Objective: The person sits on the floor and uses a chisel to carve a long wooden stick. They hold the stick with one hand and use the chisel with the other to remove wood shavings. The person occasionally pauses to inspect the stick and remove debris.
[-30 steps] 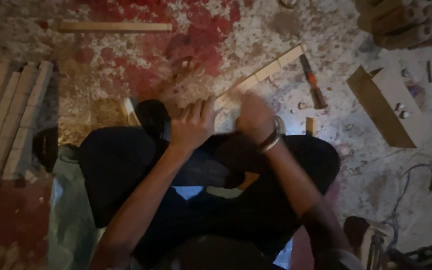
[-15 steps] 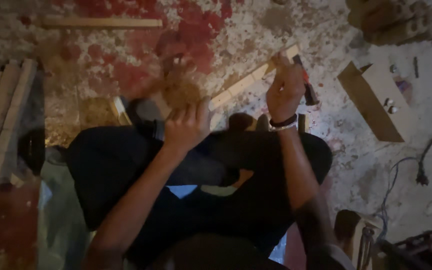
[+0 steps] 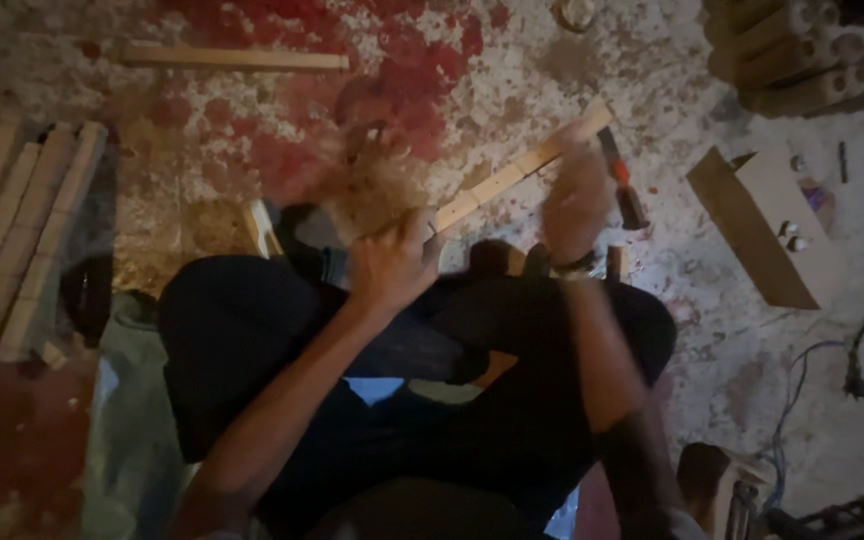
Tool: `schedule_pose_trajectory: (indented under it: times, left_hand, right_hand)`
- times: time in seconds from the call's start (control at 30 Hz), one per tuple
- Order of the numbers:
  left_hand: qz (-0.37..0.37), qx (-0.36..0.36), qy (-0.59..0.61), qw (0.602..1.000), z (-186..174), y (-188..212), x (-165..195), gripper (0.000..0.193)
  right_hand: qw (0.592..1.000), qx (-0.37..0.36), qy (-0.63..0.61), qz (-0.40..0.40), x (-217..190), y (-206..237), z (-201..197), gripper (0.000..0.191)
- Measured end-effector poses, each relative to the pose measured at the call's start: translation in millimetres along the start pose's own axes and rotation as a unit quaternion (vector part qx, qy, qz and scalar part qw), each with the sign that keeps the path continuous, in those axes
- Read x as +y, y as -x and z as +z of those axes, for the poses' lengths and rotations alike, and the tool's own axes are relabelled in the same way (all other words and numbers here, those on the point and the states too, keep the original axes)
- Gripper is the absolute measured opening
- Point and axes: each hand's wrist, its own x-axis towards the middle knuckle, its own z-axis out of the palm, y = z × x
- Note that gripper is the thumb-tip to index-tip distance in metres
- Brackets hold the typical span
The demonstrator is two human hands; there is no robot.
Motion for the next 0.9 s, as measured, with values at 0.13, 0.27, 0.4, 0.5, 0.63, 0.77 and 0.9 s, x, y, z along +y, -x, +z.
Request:
schedule_pose_trajectory:
  times: [0.13,0.27,0.4,0.5,0.63,0.77,0.9]
  left_hand:
    - [-0.039,0.001,0.097,0.995,4,-1,2,0.026]
    - [-0.03,-0.015,0.139,0.99,3,0,-1,0.028]
    - [-0.055,-0.044,0.097,0.993,5,1,-1,0.028]
    - [-0.072,-0.053,0.096,0.991,8,3,-2,0.02]
    - [-0.064,-0.037,0.16,0.984,11,8,-5,0.023]
    - [-0.149,-0.091,0.211,0.962,17,6,-6,0.024]
    - [-0.16,-0.092,0.214,0.959,14,3,-9,0.03]
  right_hand:
    - [0.975,-0.166,-0.014,-0.147,-29,16,-5,0.036]
    - [0.993,-0.08,0.024,-0.084,-24,6,-8,0.033]
    - [0.98,-0.149,0.11,-0.075,-4,-1,-2,0.021]
    - [0.982,-0.126,0.115,-0.083,2,0,1,0.028]
    - [0.983,-0.113,0.124,-0.075,-3,-2,-3,0.038]
    - [0.994,-0.055,0.031,-0.091,-29,-1,-13,0.03]
    - [0.943,-0.295,-0.045,-0.149,-35,16,-15,0.045]
